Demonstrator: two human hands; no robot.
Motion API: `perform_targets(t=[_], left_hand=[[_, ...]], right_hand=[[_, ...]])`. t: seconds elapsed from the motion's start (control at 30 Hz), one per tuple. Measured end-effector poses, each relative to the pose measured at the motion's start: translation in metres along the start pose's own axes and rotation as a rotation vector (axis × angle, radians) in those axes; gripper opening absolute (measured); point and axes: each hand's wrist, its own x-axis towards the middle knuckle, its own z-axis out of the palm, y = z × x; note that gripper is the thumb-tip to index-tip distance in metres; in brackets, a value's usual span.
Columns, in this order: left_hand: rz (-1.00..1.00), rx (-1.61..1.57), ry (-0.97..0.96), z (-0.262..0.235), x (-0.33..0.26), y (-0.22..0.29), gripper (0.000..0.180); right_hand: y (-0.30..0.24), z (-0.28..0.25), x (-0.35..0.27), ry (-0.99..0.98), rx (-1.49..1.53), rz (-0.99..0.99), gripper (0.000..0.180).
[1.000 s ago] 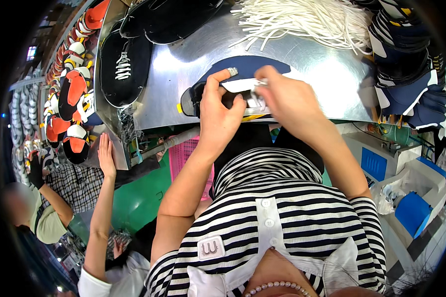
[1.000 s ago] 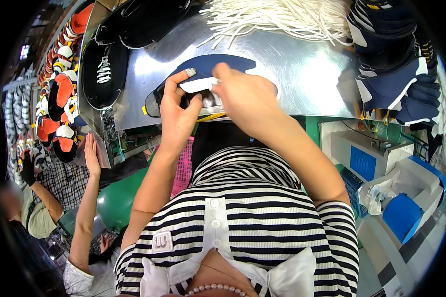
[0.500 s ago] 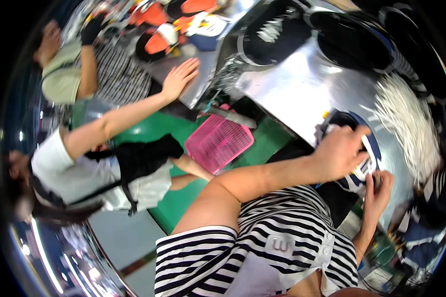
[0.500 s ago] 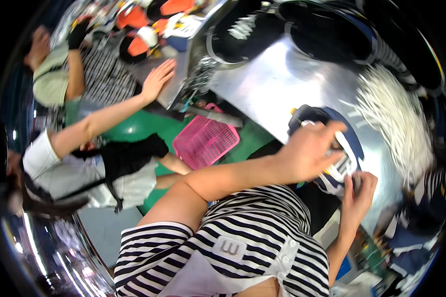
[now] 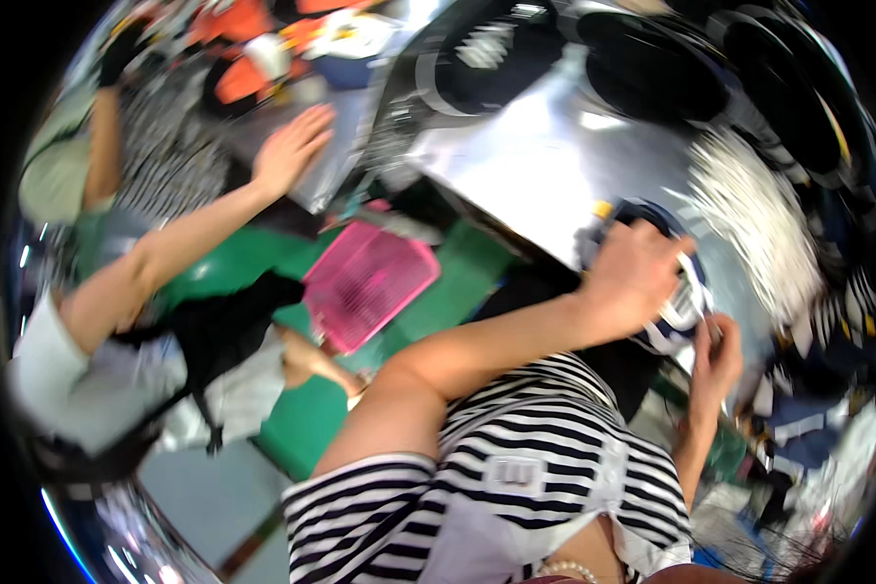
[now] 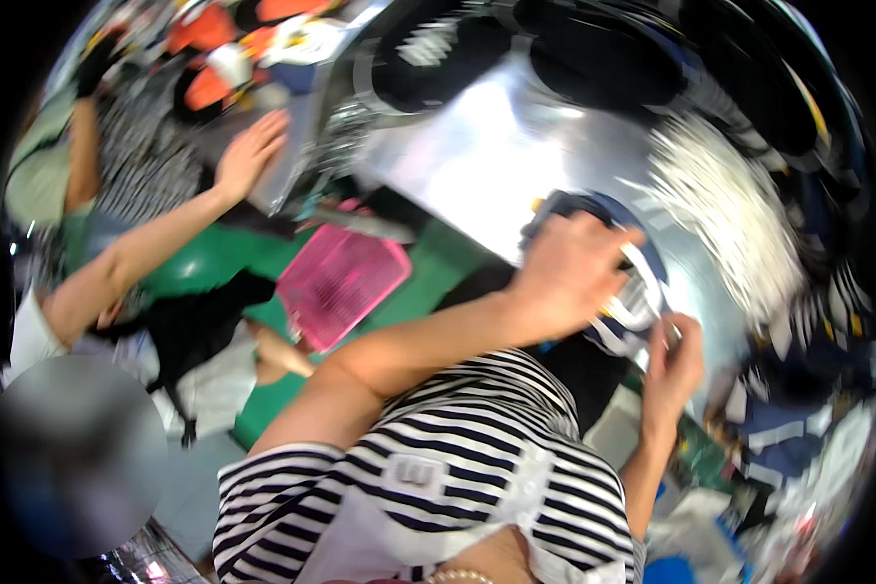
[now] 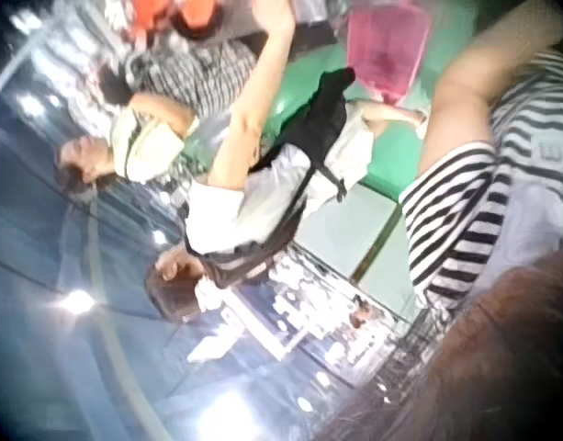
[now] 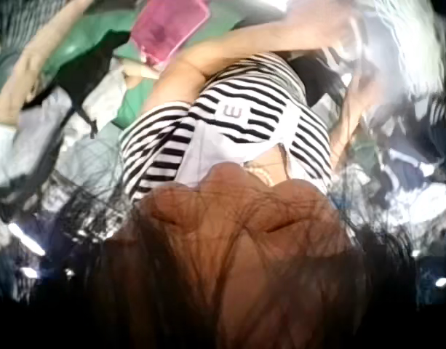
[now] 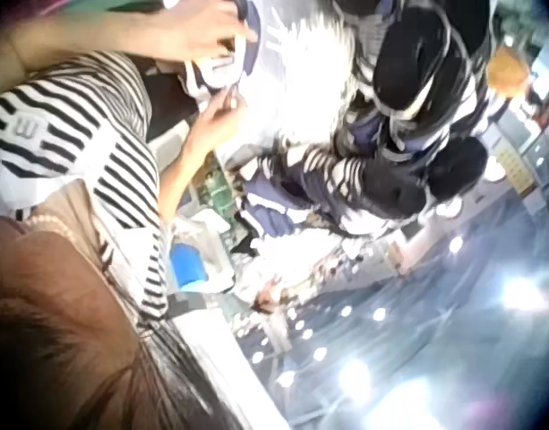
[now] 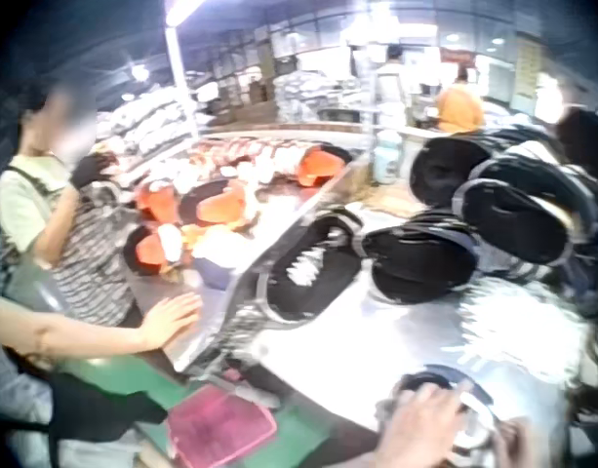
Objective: The person laces a blue and white shoe by threading a white lace through the eyelets and tying it. They repeat this process on a second shoe, then place the finished pair into a pink basket.
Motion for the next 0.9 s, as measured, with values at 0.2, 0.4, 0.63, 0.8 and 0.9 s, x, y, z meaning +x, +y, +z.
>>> perform_targets(t=[0.2, 0.4, 0.63, 0.8, 0.9], left_hand=[[-0.057, -0.036, 0.027, 0.007, 0.012, -0.015, 0.039], [-0.194, -0.194, -0.100, 0.014, 0.036, -0.005, 0.042], [0.260, 0.301, -0.234, -0.021, -0.004, 0.032, 0.049], [0.123, 0.073, -0.334, 0.006, 0.012, 0.011, 0.025], [0.200, 0.116, -0.260, 0.006, 0.005, 0.022, 0.021]], right_hand=[[-0.054, -0.014, 0.006, 0.003, 0.080, 0.001, 0.022], [-0.035, -0.016, -0.067, -0.266, 0.014, -0.474, 0.033], [-0.005, -0.004, -0.077, -0.185, 0.591, 0.068, 0.013], [0.007, 0.041, -0.039, 0.124, 0.533, 0.276, 0.024], [0.000, 0.042, -0.032, 0.136, 0.475, 0.326, 0.026]])
